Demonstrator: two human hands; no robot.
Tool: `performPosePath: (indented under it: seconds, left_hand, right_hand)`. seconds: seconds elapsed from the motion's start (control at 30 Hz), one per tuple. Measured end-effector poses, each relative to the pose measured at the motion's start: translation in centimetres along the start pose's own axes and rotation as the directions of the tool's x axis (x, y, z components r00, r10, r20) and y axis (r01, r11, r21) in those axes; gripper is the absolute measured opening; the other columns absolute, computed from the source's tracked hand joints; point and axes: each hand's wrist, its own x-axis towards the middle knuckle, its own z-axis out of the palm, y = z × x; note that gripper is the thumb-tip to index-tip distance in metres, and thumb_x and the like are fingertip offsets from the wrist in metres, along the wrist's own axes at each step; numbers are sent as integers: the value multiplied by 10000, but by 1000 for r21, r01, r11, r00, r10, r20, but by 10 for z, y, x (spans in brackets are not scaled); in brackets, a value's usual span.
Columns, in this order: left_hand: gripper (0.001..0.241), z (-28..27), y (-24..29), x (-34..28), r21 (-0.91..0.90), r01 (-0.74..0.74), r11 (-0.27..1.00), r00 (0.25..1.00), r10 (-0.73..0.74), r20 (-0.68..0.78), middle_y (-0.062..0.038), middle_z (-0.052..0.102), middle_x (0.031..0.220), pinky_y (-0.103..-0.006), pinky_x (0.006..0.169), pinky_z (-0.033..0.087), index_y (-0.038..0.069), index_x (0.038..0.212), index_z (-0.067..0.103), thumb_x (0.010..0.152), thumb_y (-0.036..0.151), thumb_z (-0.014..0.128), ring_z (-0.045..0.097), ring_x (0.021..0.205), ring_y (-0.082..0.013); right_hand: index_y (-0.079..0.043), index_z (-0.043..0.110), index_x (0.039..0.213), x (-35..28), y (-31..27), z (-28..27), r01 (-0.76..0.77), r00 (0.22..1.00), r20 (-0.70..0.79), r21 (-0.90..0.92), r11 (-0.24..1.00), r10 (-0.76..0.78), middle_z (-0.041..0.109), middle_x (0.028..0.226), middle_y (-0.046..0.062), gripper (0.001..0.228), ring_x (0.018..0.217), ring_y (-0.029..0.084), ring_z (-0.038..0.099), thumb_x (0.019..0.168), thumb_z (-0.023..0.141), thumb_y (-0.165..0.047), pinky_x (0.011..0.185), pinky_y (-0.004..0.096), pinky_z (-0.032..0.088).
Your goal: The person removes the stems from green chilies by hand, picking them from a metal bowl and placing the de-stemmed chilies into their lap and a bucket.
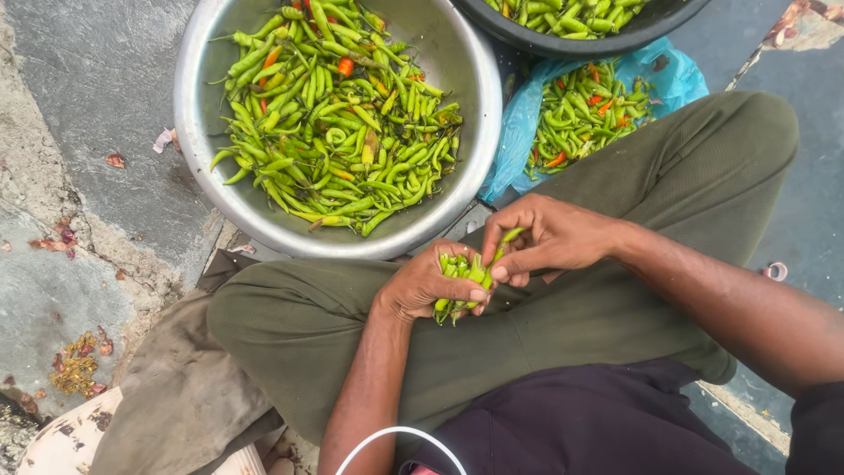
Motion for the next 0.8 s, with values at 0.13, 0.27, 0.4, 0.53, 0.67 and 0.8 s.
performPosePath:
  seconds: [0.13,0.27,0.4,0.53,0.67,0.8]
  left_hand:
    - [331,1,-3,0,-97,5,995,1000,-8,-29,-120,708,868,-250,537,532,-57,1096,667,835,72,825,708,733,-181]
    - [300,-2,3,12,-242,-50,969,966,-14,-258,-79,694,846,-239,500,516,-19,1077,671,851,108,821,692,699,-154]
    - [273,-2,-2,16,-122,-88,989,929,37,-368,-77,689,840,-268,515,526,33,1066,667,841,74,815,687,682,-165]
    - [258,7,-3,12,-59,-160,985,925,129,-358,-114,714,890,-293,619,562,3,1067,666,856,62,803,724,755,-194]
    - [362,6,5,19,-36,-160,986,909,133,-394,-131,761,943,-286,633,570,9,1153,690,804,63,772,752,793,-193]
    - [362,3,7,23,-34,-194,980,911,168,-376,-132,754,959,-284,650,578,-19,1174,685,833,66,774,747,796,-190]
  right_hand:
    - [-111,681,893,2,7,5,99,992,-78,21,995,-97,677,681,-14,157,537,51,591,798,802,-140,387,238,423]
    - [-67,578,791,13,25,27,328,631,-178,-821,467,-755,605,715,63,280,629,218,621,875,829,-160,550,347,481]
    - [-90,639,842,17,47,9,48,380,-199,-971,234,-903,643,761,85,105,653,276,638,849,744,-87,574,405,509]
    - [-74,692,984,8,50,-65,-420,424,-643,-763,491,-638,700,857,128,162,756,340,684,977,783,-208,681,466,532]
    - [-88,723,1241,-2,37,-95,-427,560,-550,-833,353,-620,733,1031,144,455,859,382,702,808,782,-216,707,493,538]
    - [-112,750,1140,58,2,-90,-343,663,-574,-804,487,-481,762,895,110,392,832,391,705,833,821,-345,722,513,539]
